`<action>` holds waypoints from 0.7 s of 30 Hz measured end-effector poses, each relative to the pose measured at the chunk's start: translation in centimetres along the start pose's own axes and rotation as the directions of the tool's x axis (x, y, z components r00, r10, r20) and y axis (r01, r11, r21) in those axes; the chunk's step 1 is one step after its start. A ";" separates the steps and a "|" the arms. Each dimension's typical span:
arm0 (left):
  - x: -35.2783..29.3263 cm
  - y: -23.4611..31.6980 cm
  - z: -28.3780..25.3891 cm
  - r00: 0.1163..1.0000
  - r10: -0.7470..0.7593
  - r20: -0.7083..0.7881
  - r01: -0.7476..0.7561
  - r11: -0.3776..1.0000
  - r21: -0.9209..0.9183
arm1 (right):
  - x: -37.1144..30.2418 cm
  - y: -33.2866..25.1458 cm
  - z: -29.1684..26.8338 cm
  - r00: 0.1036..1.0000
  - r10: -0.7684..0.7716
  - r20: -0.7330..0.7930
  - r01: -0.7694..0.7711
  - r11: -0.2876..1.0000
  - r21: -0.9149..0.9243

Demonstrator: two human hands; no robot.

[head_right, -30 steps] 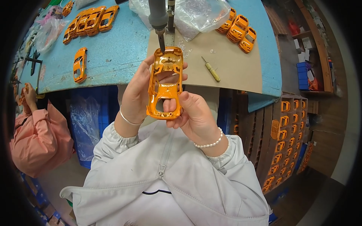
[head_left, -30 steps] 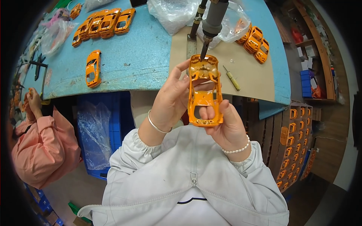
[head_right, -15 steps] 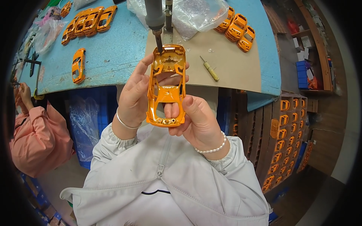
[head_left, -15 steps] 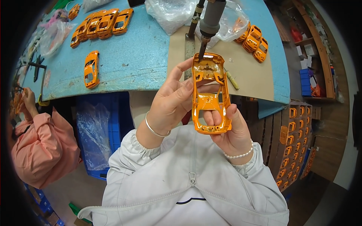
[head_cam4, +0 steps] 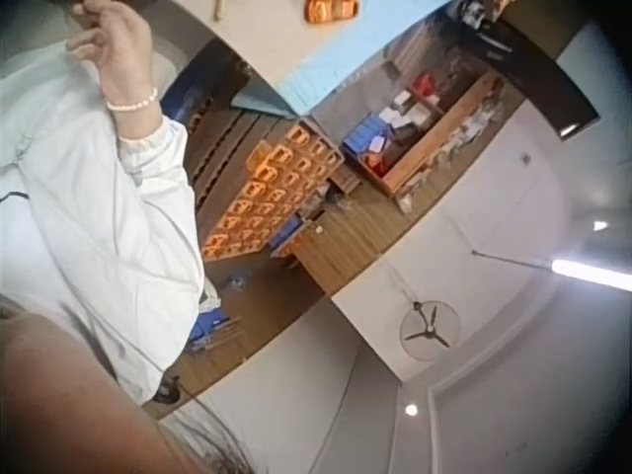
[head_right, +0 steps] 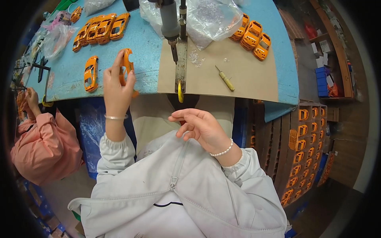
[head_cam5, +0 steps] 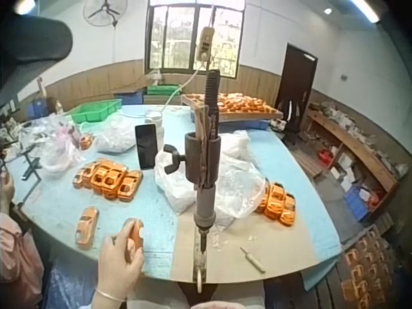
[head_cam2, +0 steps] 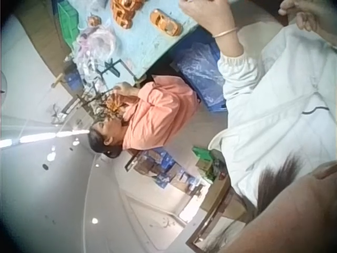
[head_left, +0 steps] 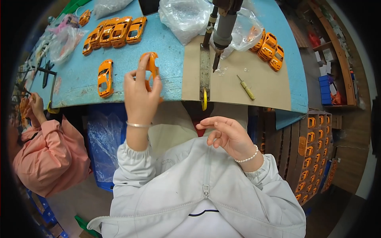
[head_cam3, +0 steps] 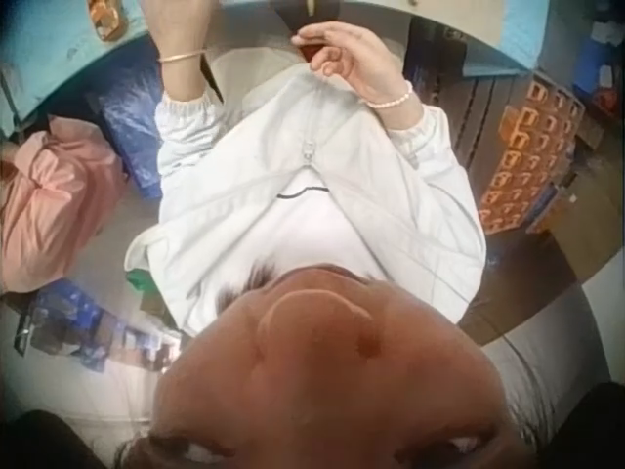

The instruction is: Assembling yellow toy cars using an electric screwdriver on a production line.

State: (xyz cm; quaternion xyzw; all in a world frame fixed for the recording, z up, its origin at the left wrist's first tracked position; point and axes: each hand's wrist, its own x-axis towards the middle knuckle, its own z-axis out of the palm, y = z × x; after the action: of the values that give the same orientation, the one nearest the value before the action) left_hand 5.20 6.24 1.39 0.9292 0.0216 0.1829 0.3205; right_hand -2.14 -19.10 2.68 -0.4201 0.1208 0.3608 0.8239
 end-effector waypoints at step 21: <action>3.1 -10.7 -6.0 0.880 0.422 -0.216 -0.277 0.827 0.489 | 4.1 -17.0 -19.8 0.408 -0.896 0.173 -0.312 -0.315 -0.896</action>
State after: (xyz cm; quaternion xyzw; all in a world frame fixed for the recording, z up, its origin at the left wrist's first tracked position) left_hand 6.82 18.70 0.31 0.9236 -0.0591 0.3750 0.0529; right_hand 14.63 -39.11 -1.34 -0.9672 -0.0208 -0.2272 0.1115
